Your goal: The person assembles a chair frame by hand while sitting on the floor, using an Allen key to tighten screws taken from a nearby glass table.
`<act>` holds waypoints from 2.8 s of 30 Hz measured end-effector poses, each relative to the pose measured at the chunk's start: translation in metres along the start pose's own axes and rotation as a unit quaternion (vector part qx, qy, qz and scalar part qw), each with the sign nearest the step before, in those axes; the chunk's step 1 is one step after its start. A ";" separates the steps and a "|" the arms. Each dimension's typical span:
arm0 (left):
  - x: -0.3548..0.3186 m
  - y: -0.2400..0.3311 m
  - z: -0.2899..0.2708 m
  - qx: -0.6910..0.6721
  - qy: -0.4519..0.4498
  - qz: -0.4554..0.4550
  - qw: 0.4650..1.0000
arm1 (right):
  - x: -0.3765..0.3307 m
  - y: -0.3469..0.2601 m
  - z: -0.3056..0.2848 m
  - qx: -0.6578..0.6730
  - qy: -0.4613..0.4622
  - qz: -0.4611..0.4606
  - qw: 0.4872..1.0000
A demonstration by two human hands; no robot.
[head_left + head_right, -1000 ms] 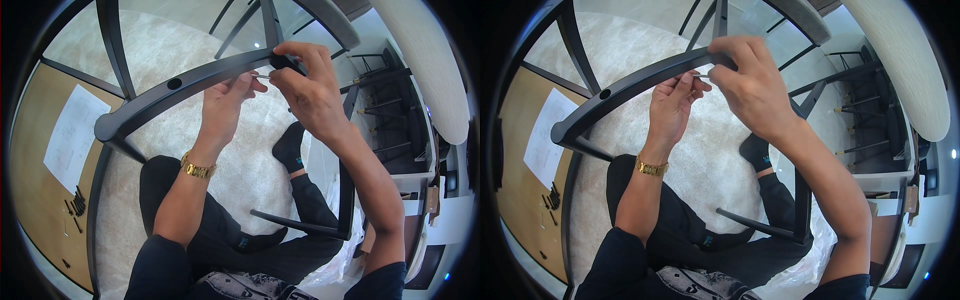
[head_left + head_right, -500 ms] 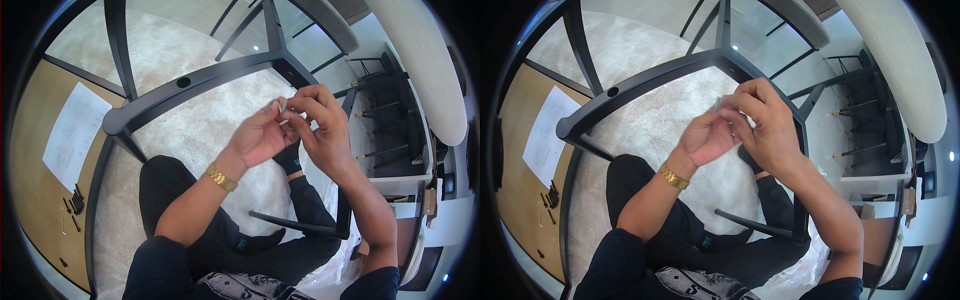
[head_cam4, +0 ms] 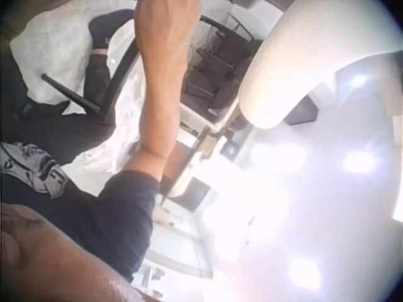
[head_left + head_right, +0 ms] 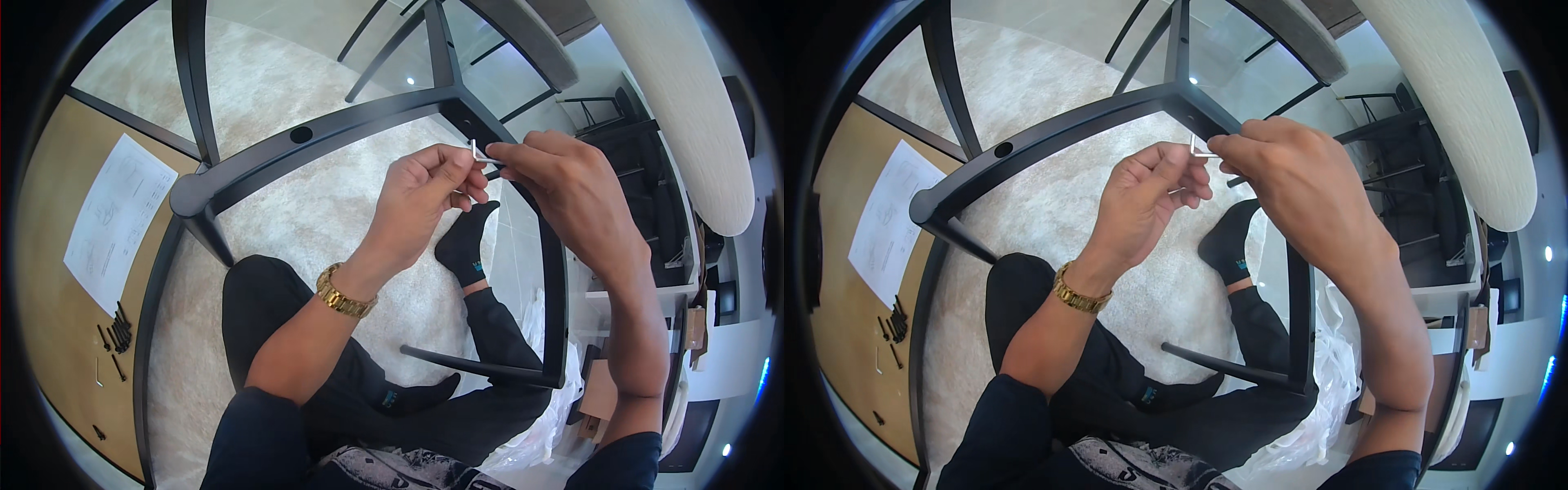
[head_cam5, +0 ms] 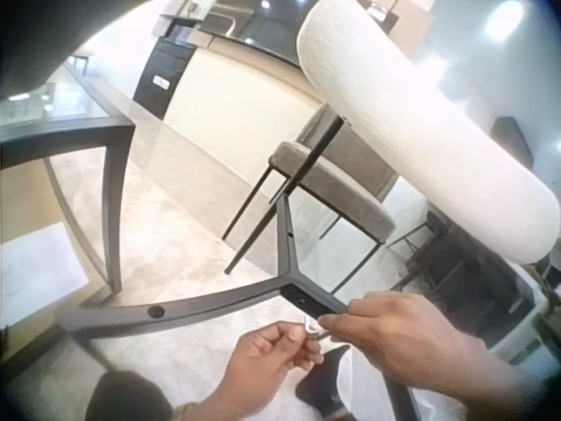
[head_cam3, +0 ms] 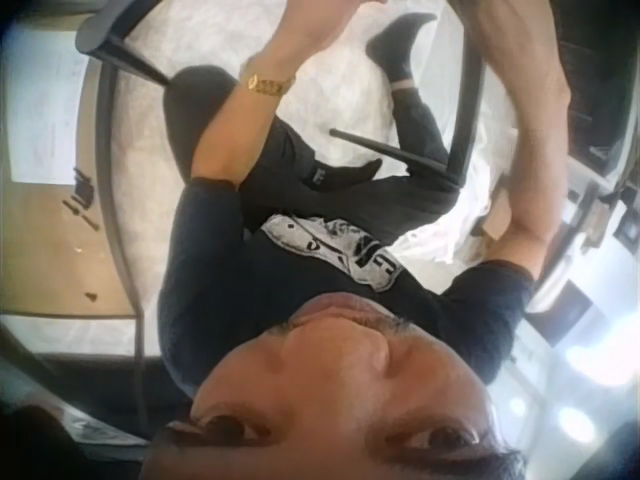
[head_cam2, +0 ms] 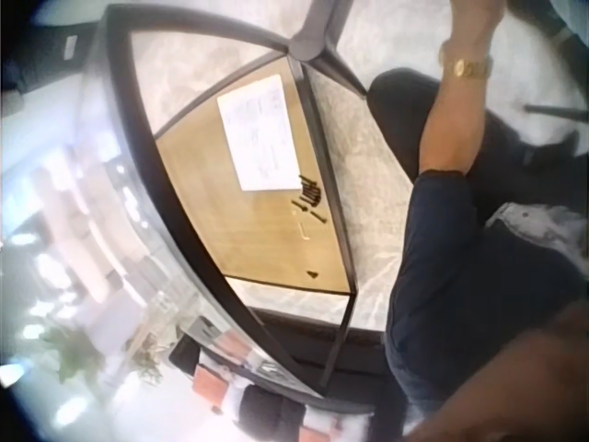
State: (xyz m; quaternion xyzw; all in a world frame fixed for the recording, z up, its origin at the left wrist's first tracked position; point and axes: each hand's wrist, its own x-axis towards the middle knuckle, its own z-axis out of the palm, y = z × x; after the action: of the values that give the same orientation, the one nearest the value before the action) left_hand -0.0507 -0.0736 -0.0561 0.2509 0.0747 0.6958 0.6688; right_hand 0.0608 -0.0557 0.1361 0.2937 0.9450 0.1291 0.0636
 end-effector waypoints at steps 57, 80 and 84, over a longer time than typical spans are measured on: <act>0.013 0.017 0.002 0.120 0.097 0.020 0.988 | 0.083 -0.001 -0.007 0.087 -0.022 -0.014 0.996; 0.020 0.013 0.001 0.509 0.114 0.336 0.784 | 0.095 0.003 -0.022 0.163 -0.080 -0.008 0.983; 0.018 0.014 0.003 0.514 0.122 0.326 0.784 | 0.089 -0.002 -0.022 0.193 -0.063 0.036 0.978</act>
State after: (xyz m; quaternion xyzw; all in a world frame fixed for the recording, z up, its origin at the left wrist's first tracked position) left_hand -0.0614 -0.0579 -0.0425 0.4803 0.4161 0.7554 0.1598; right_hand -0.0176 -0.0107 0.1531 0.3421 0.9349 -0.0729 0.0606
